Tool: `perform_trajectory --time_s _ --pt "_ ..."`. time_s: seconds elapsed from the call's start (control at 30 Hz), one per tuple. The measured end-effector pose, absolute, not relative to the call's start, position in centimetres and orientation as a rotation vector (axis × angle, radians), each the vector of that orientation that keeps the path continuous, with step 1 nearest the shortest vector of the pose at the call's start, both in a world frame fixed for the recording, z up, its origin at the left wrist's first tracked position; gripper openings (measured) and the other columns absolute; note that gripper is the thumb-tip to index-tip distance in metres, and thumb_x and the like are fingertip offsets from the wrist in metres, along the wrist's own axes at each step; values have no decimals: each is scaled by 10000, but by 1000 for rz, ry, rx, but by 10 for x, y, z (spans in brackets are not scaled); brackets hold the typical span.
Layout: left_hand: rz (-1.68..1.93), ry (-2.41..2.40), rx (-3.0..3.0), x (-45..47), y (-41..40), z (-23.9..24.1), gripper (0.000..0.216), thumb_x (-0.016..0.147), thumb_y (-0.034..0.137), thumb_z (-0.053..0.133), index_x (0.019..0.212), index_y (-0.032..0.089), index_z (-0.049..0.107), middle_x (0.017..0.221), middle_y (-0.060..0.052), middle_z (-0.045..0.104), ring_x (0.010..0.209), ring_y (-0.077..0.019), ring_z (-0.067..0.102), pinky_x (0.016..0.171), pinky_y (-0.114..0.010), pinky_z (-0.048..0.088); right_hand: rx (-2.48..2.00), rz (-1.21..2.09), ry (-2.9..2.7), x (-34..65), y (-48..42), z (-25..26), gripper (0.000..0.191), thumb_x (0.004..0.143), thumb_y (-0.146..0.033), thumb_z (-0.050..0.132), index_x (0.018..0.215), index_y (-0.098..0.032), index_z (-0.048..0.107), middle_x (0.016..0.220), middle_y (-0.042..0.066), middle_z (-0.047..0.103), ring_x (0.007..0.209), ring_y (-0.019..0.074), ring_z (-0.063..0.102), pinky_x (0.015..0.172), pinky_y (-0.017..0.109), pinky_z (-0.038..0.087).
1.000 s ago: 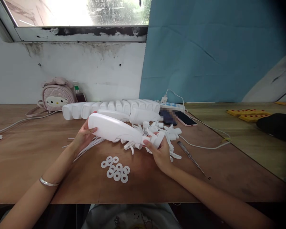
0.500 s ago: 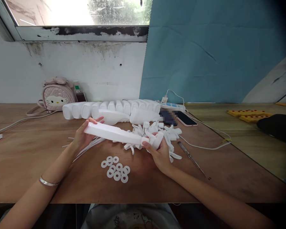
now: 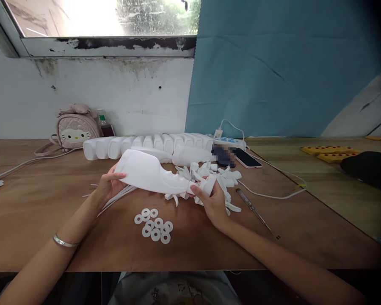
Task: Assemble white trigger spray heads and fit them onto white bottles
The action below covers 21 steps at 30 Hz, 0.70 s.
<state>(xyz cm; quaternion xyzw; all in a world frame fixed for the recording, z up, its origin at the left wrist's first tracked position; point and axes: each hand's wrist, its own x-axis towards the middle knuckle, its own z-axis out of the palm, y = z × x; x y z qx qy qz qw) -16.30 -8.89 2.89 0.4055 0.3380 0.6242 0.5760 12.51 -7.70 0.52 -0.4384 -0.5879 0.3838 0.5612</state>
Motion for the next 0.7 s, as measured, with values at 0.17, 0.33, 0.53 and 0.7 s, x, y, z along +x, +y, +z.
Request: perform_trajectory --time_s 0.17,0.33,0.53,0.7 --pt "1407 845 974 -165 -88 28 573 445 71 668 1003 133 553 903 -85 636 855 -272 585 646 -323 523 -1030 900 -1391 126 -77 2 485 635 -510 670 906 -165 465 749 10 564 658 138 515 603 253 449" --pt "1407 945 947 -164 -89 30 649 404 37 668 1031 162 553 811 -46 640 738 -219 600 599 -284 521 -1012 909 -1407 127 -77 1 487 637 -496 674 921 -165 458 772 14 571 665 137 522 599 249 453" --pt "1404 907 897 -164 -88 29 607 462 73 677 1048 177 559 854 -43 649 775 -225 606 627 -287 532 -952 1074 -1355 125 -79 6 505 642 -493 676 954 -187 422 729 1 573 608 154 559 570 275 479" --pt "1496 958 791 -162 -86 28 407 644 226 632 1039 147 573 1054 -84 613 951 -261 580 662 -275 537 -844 1174 -1379 126 -82 4 502 818 -574 403 1168 -214 408 770 42 596 665 186 592 602 308 491"
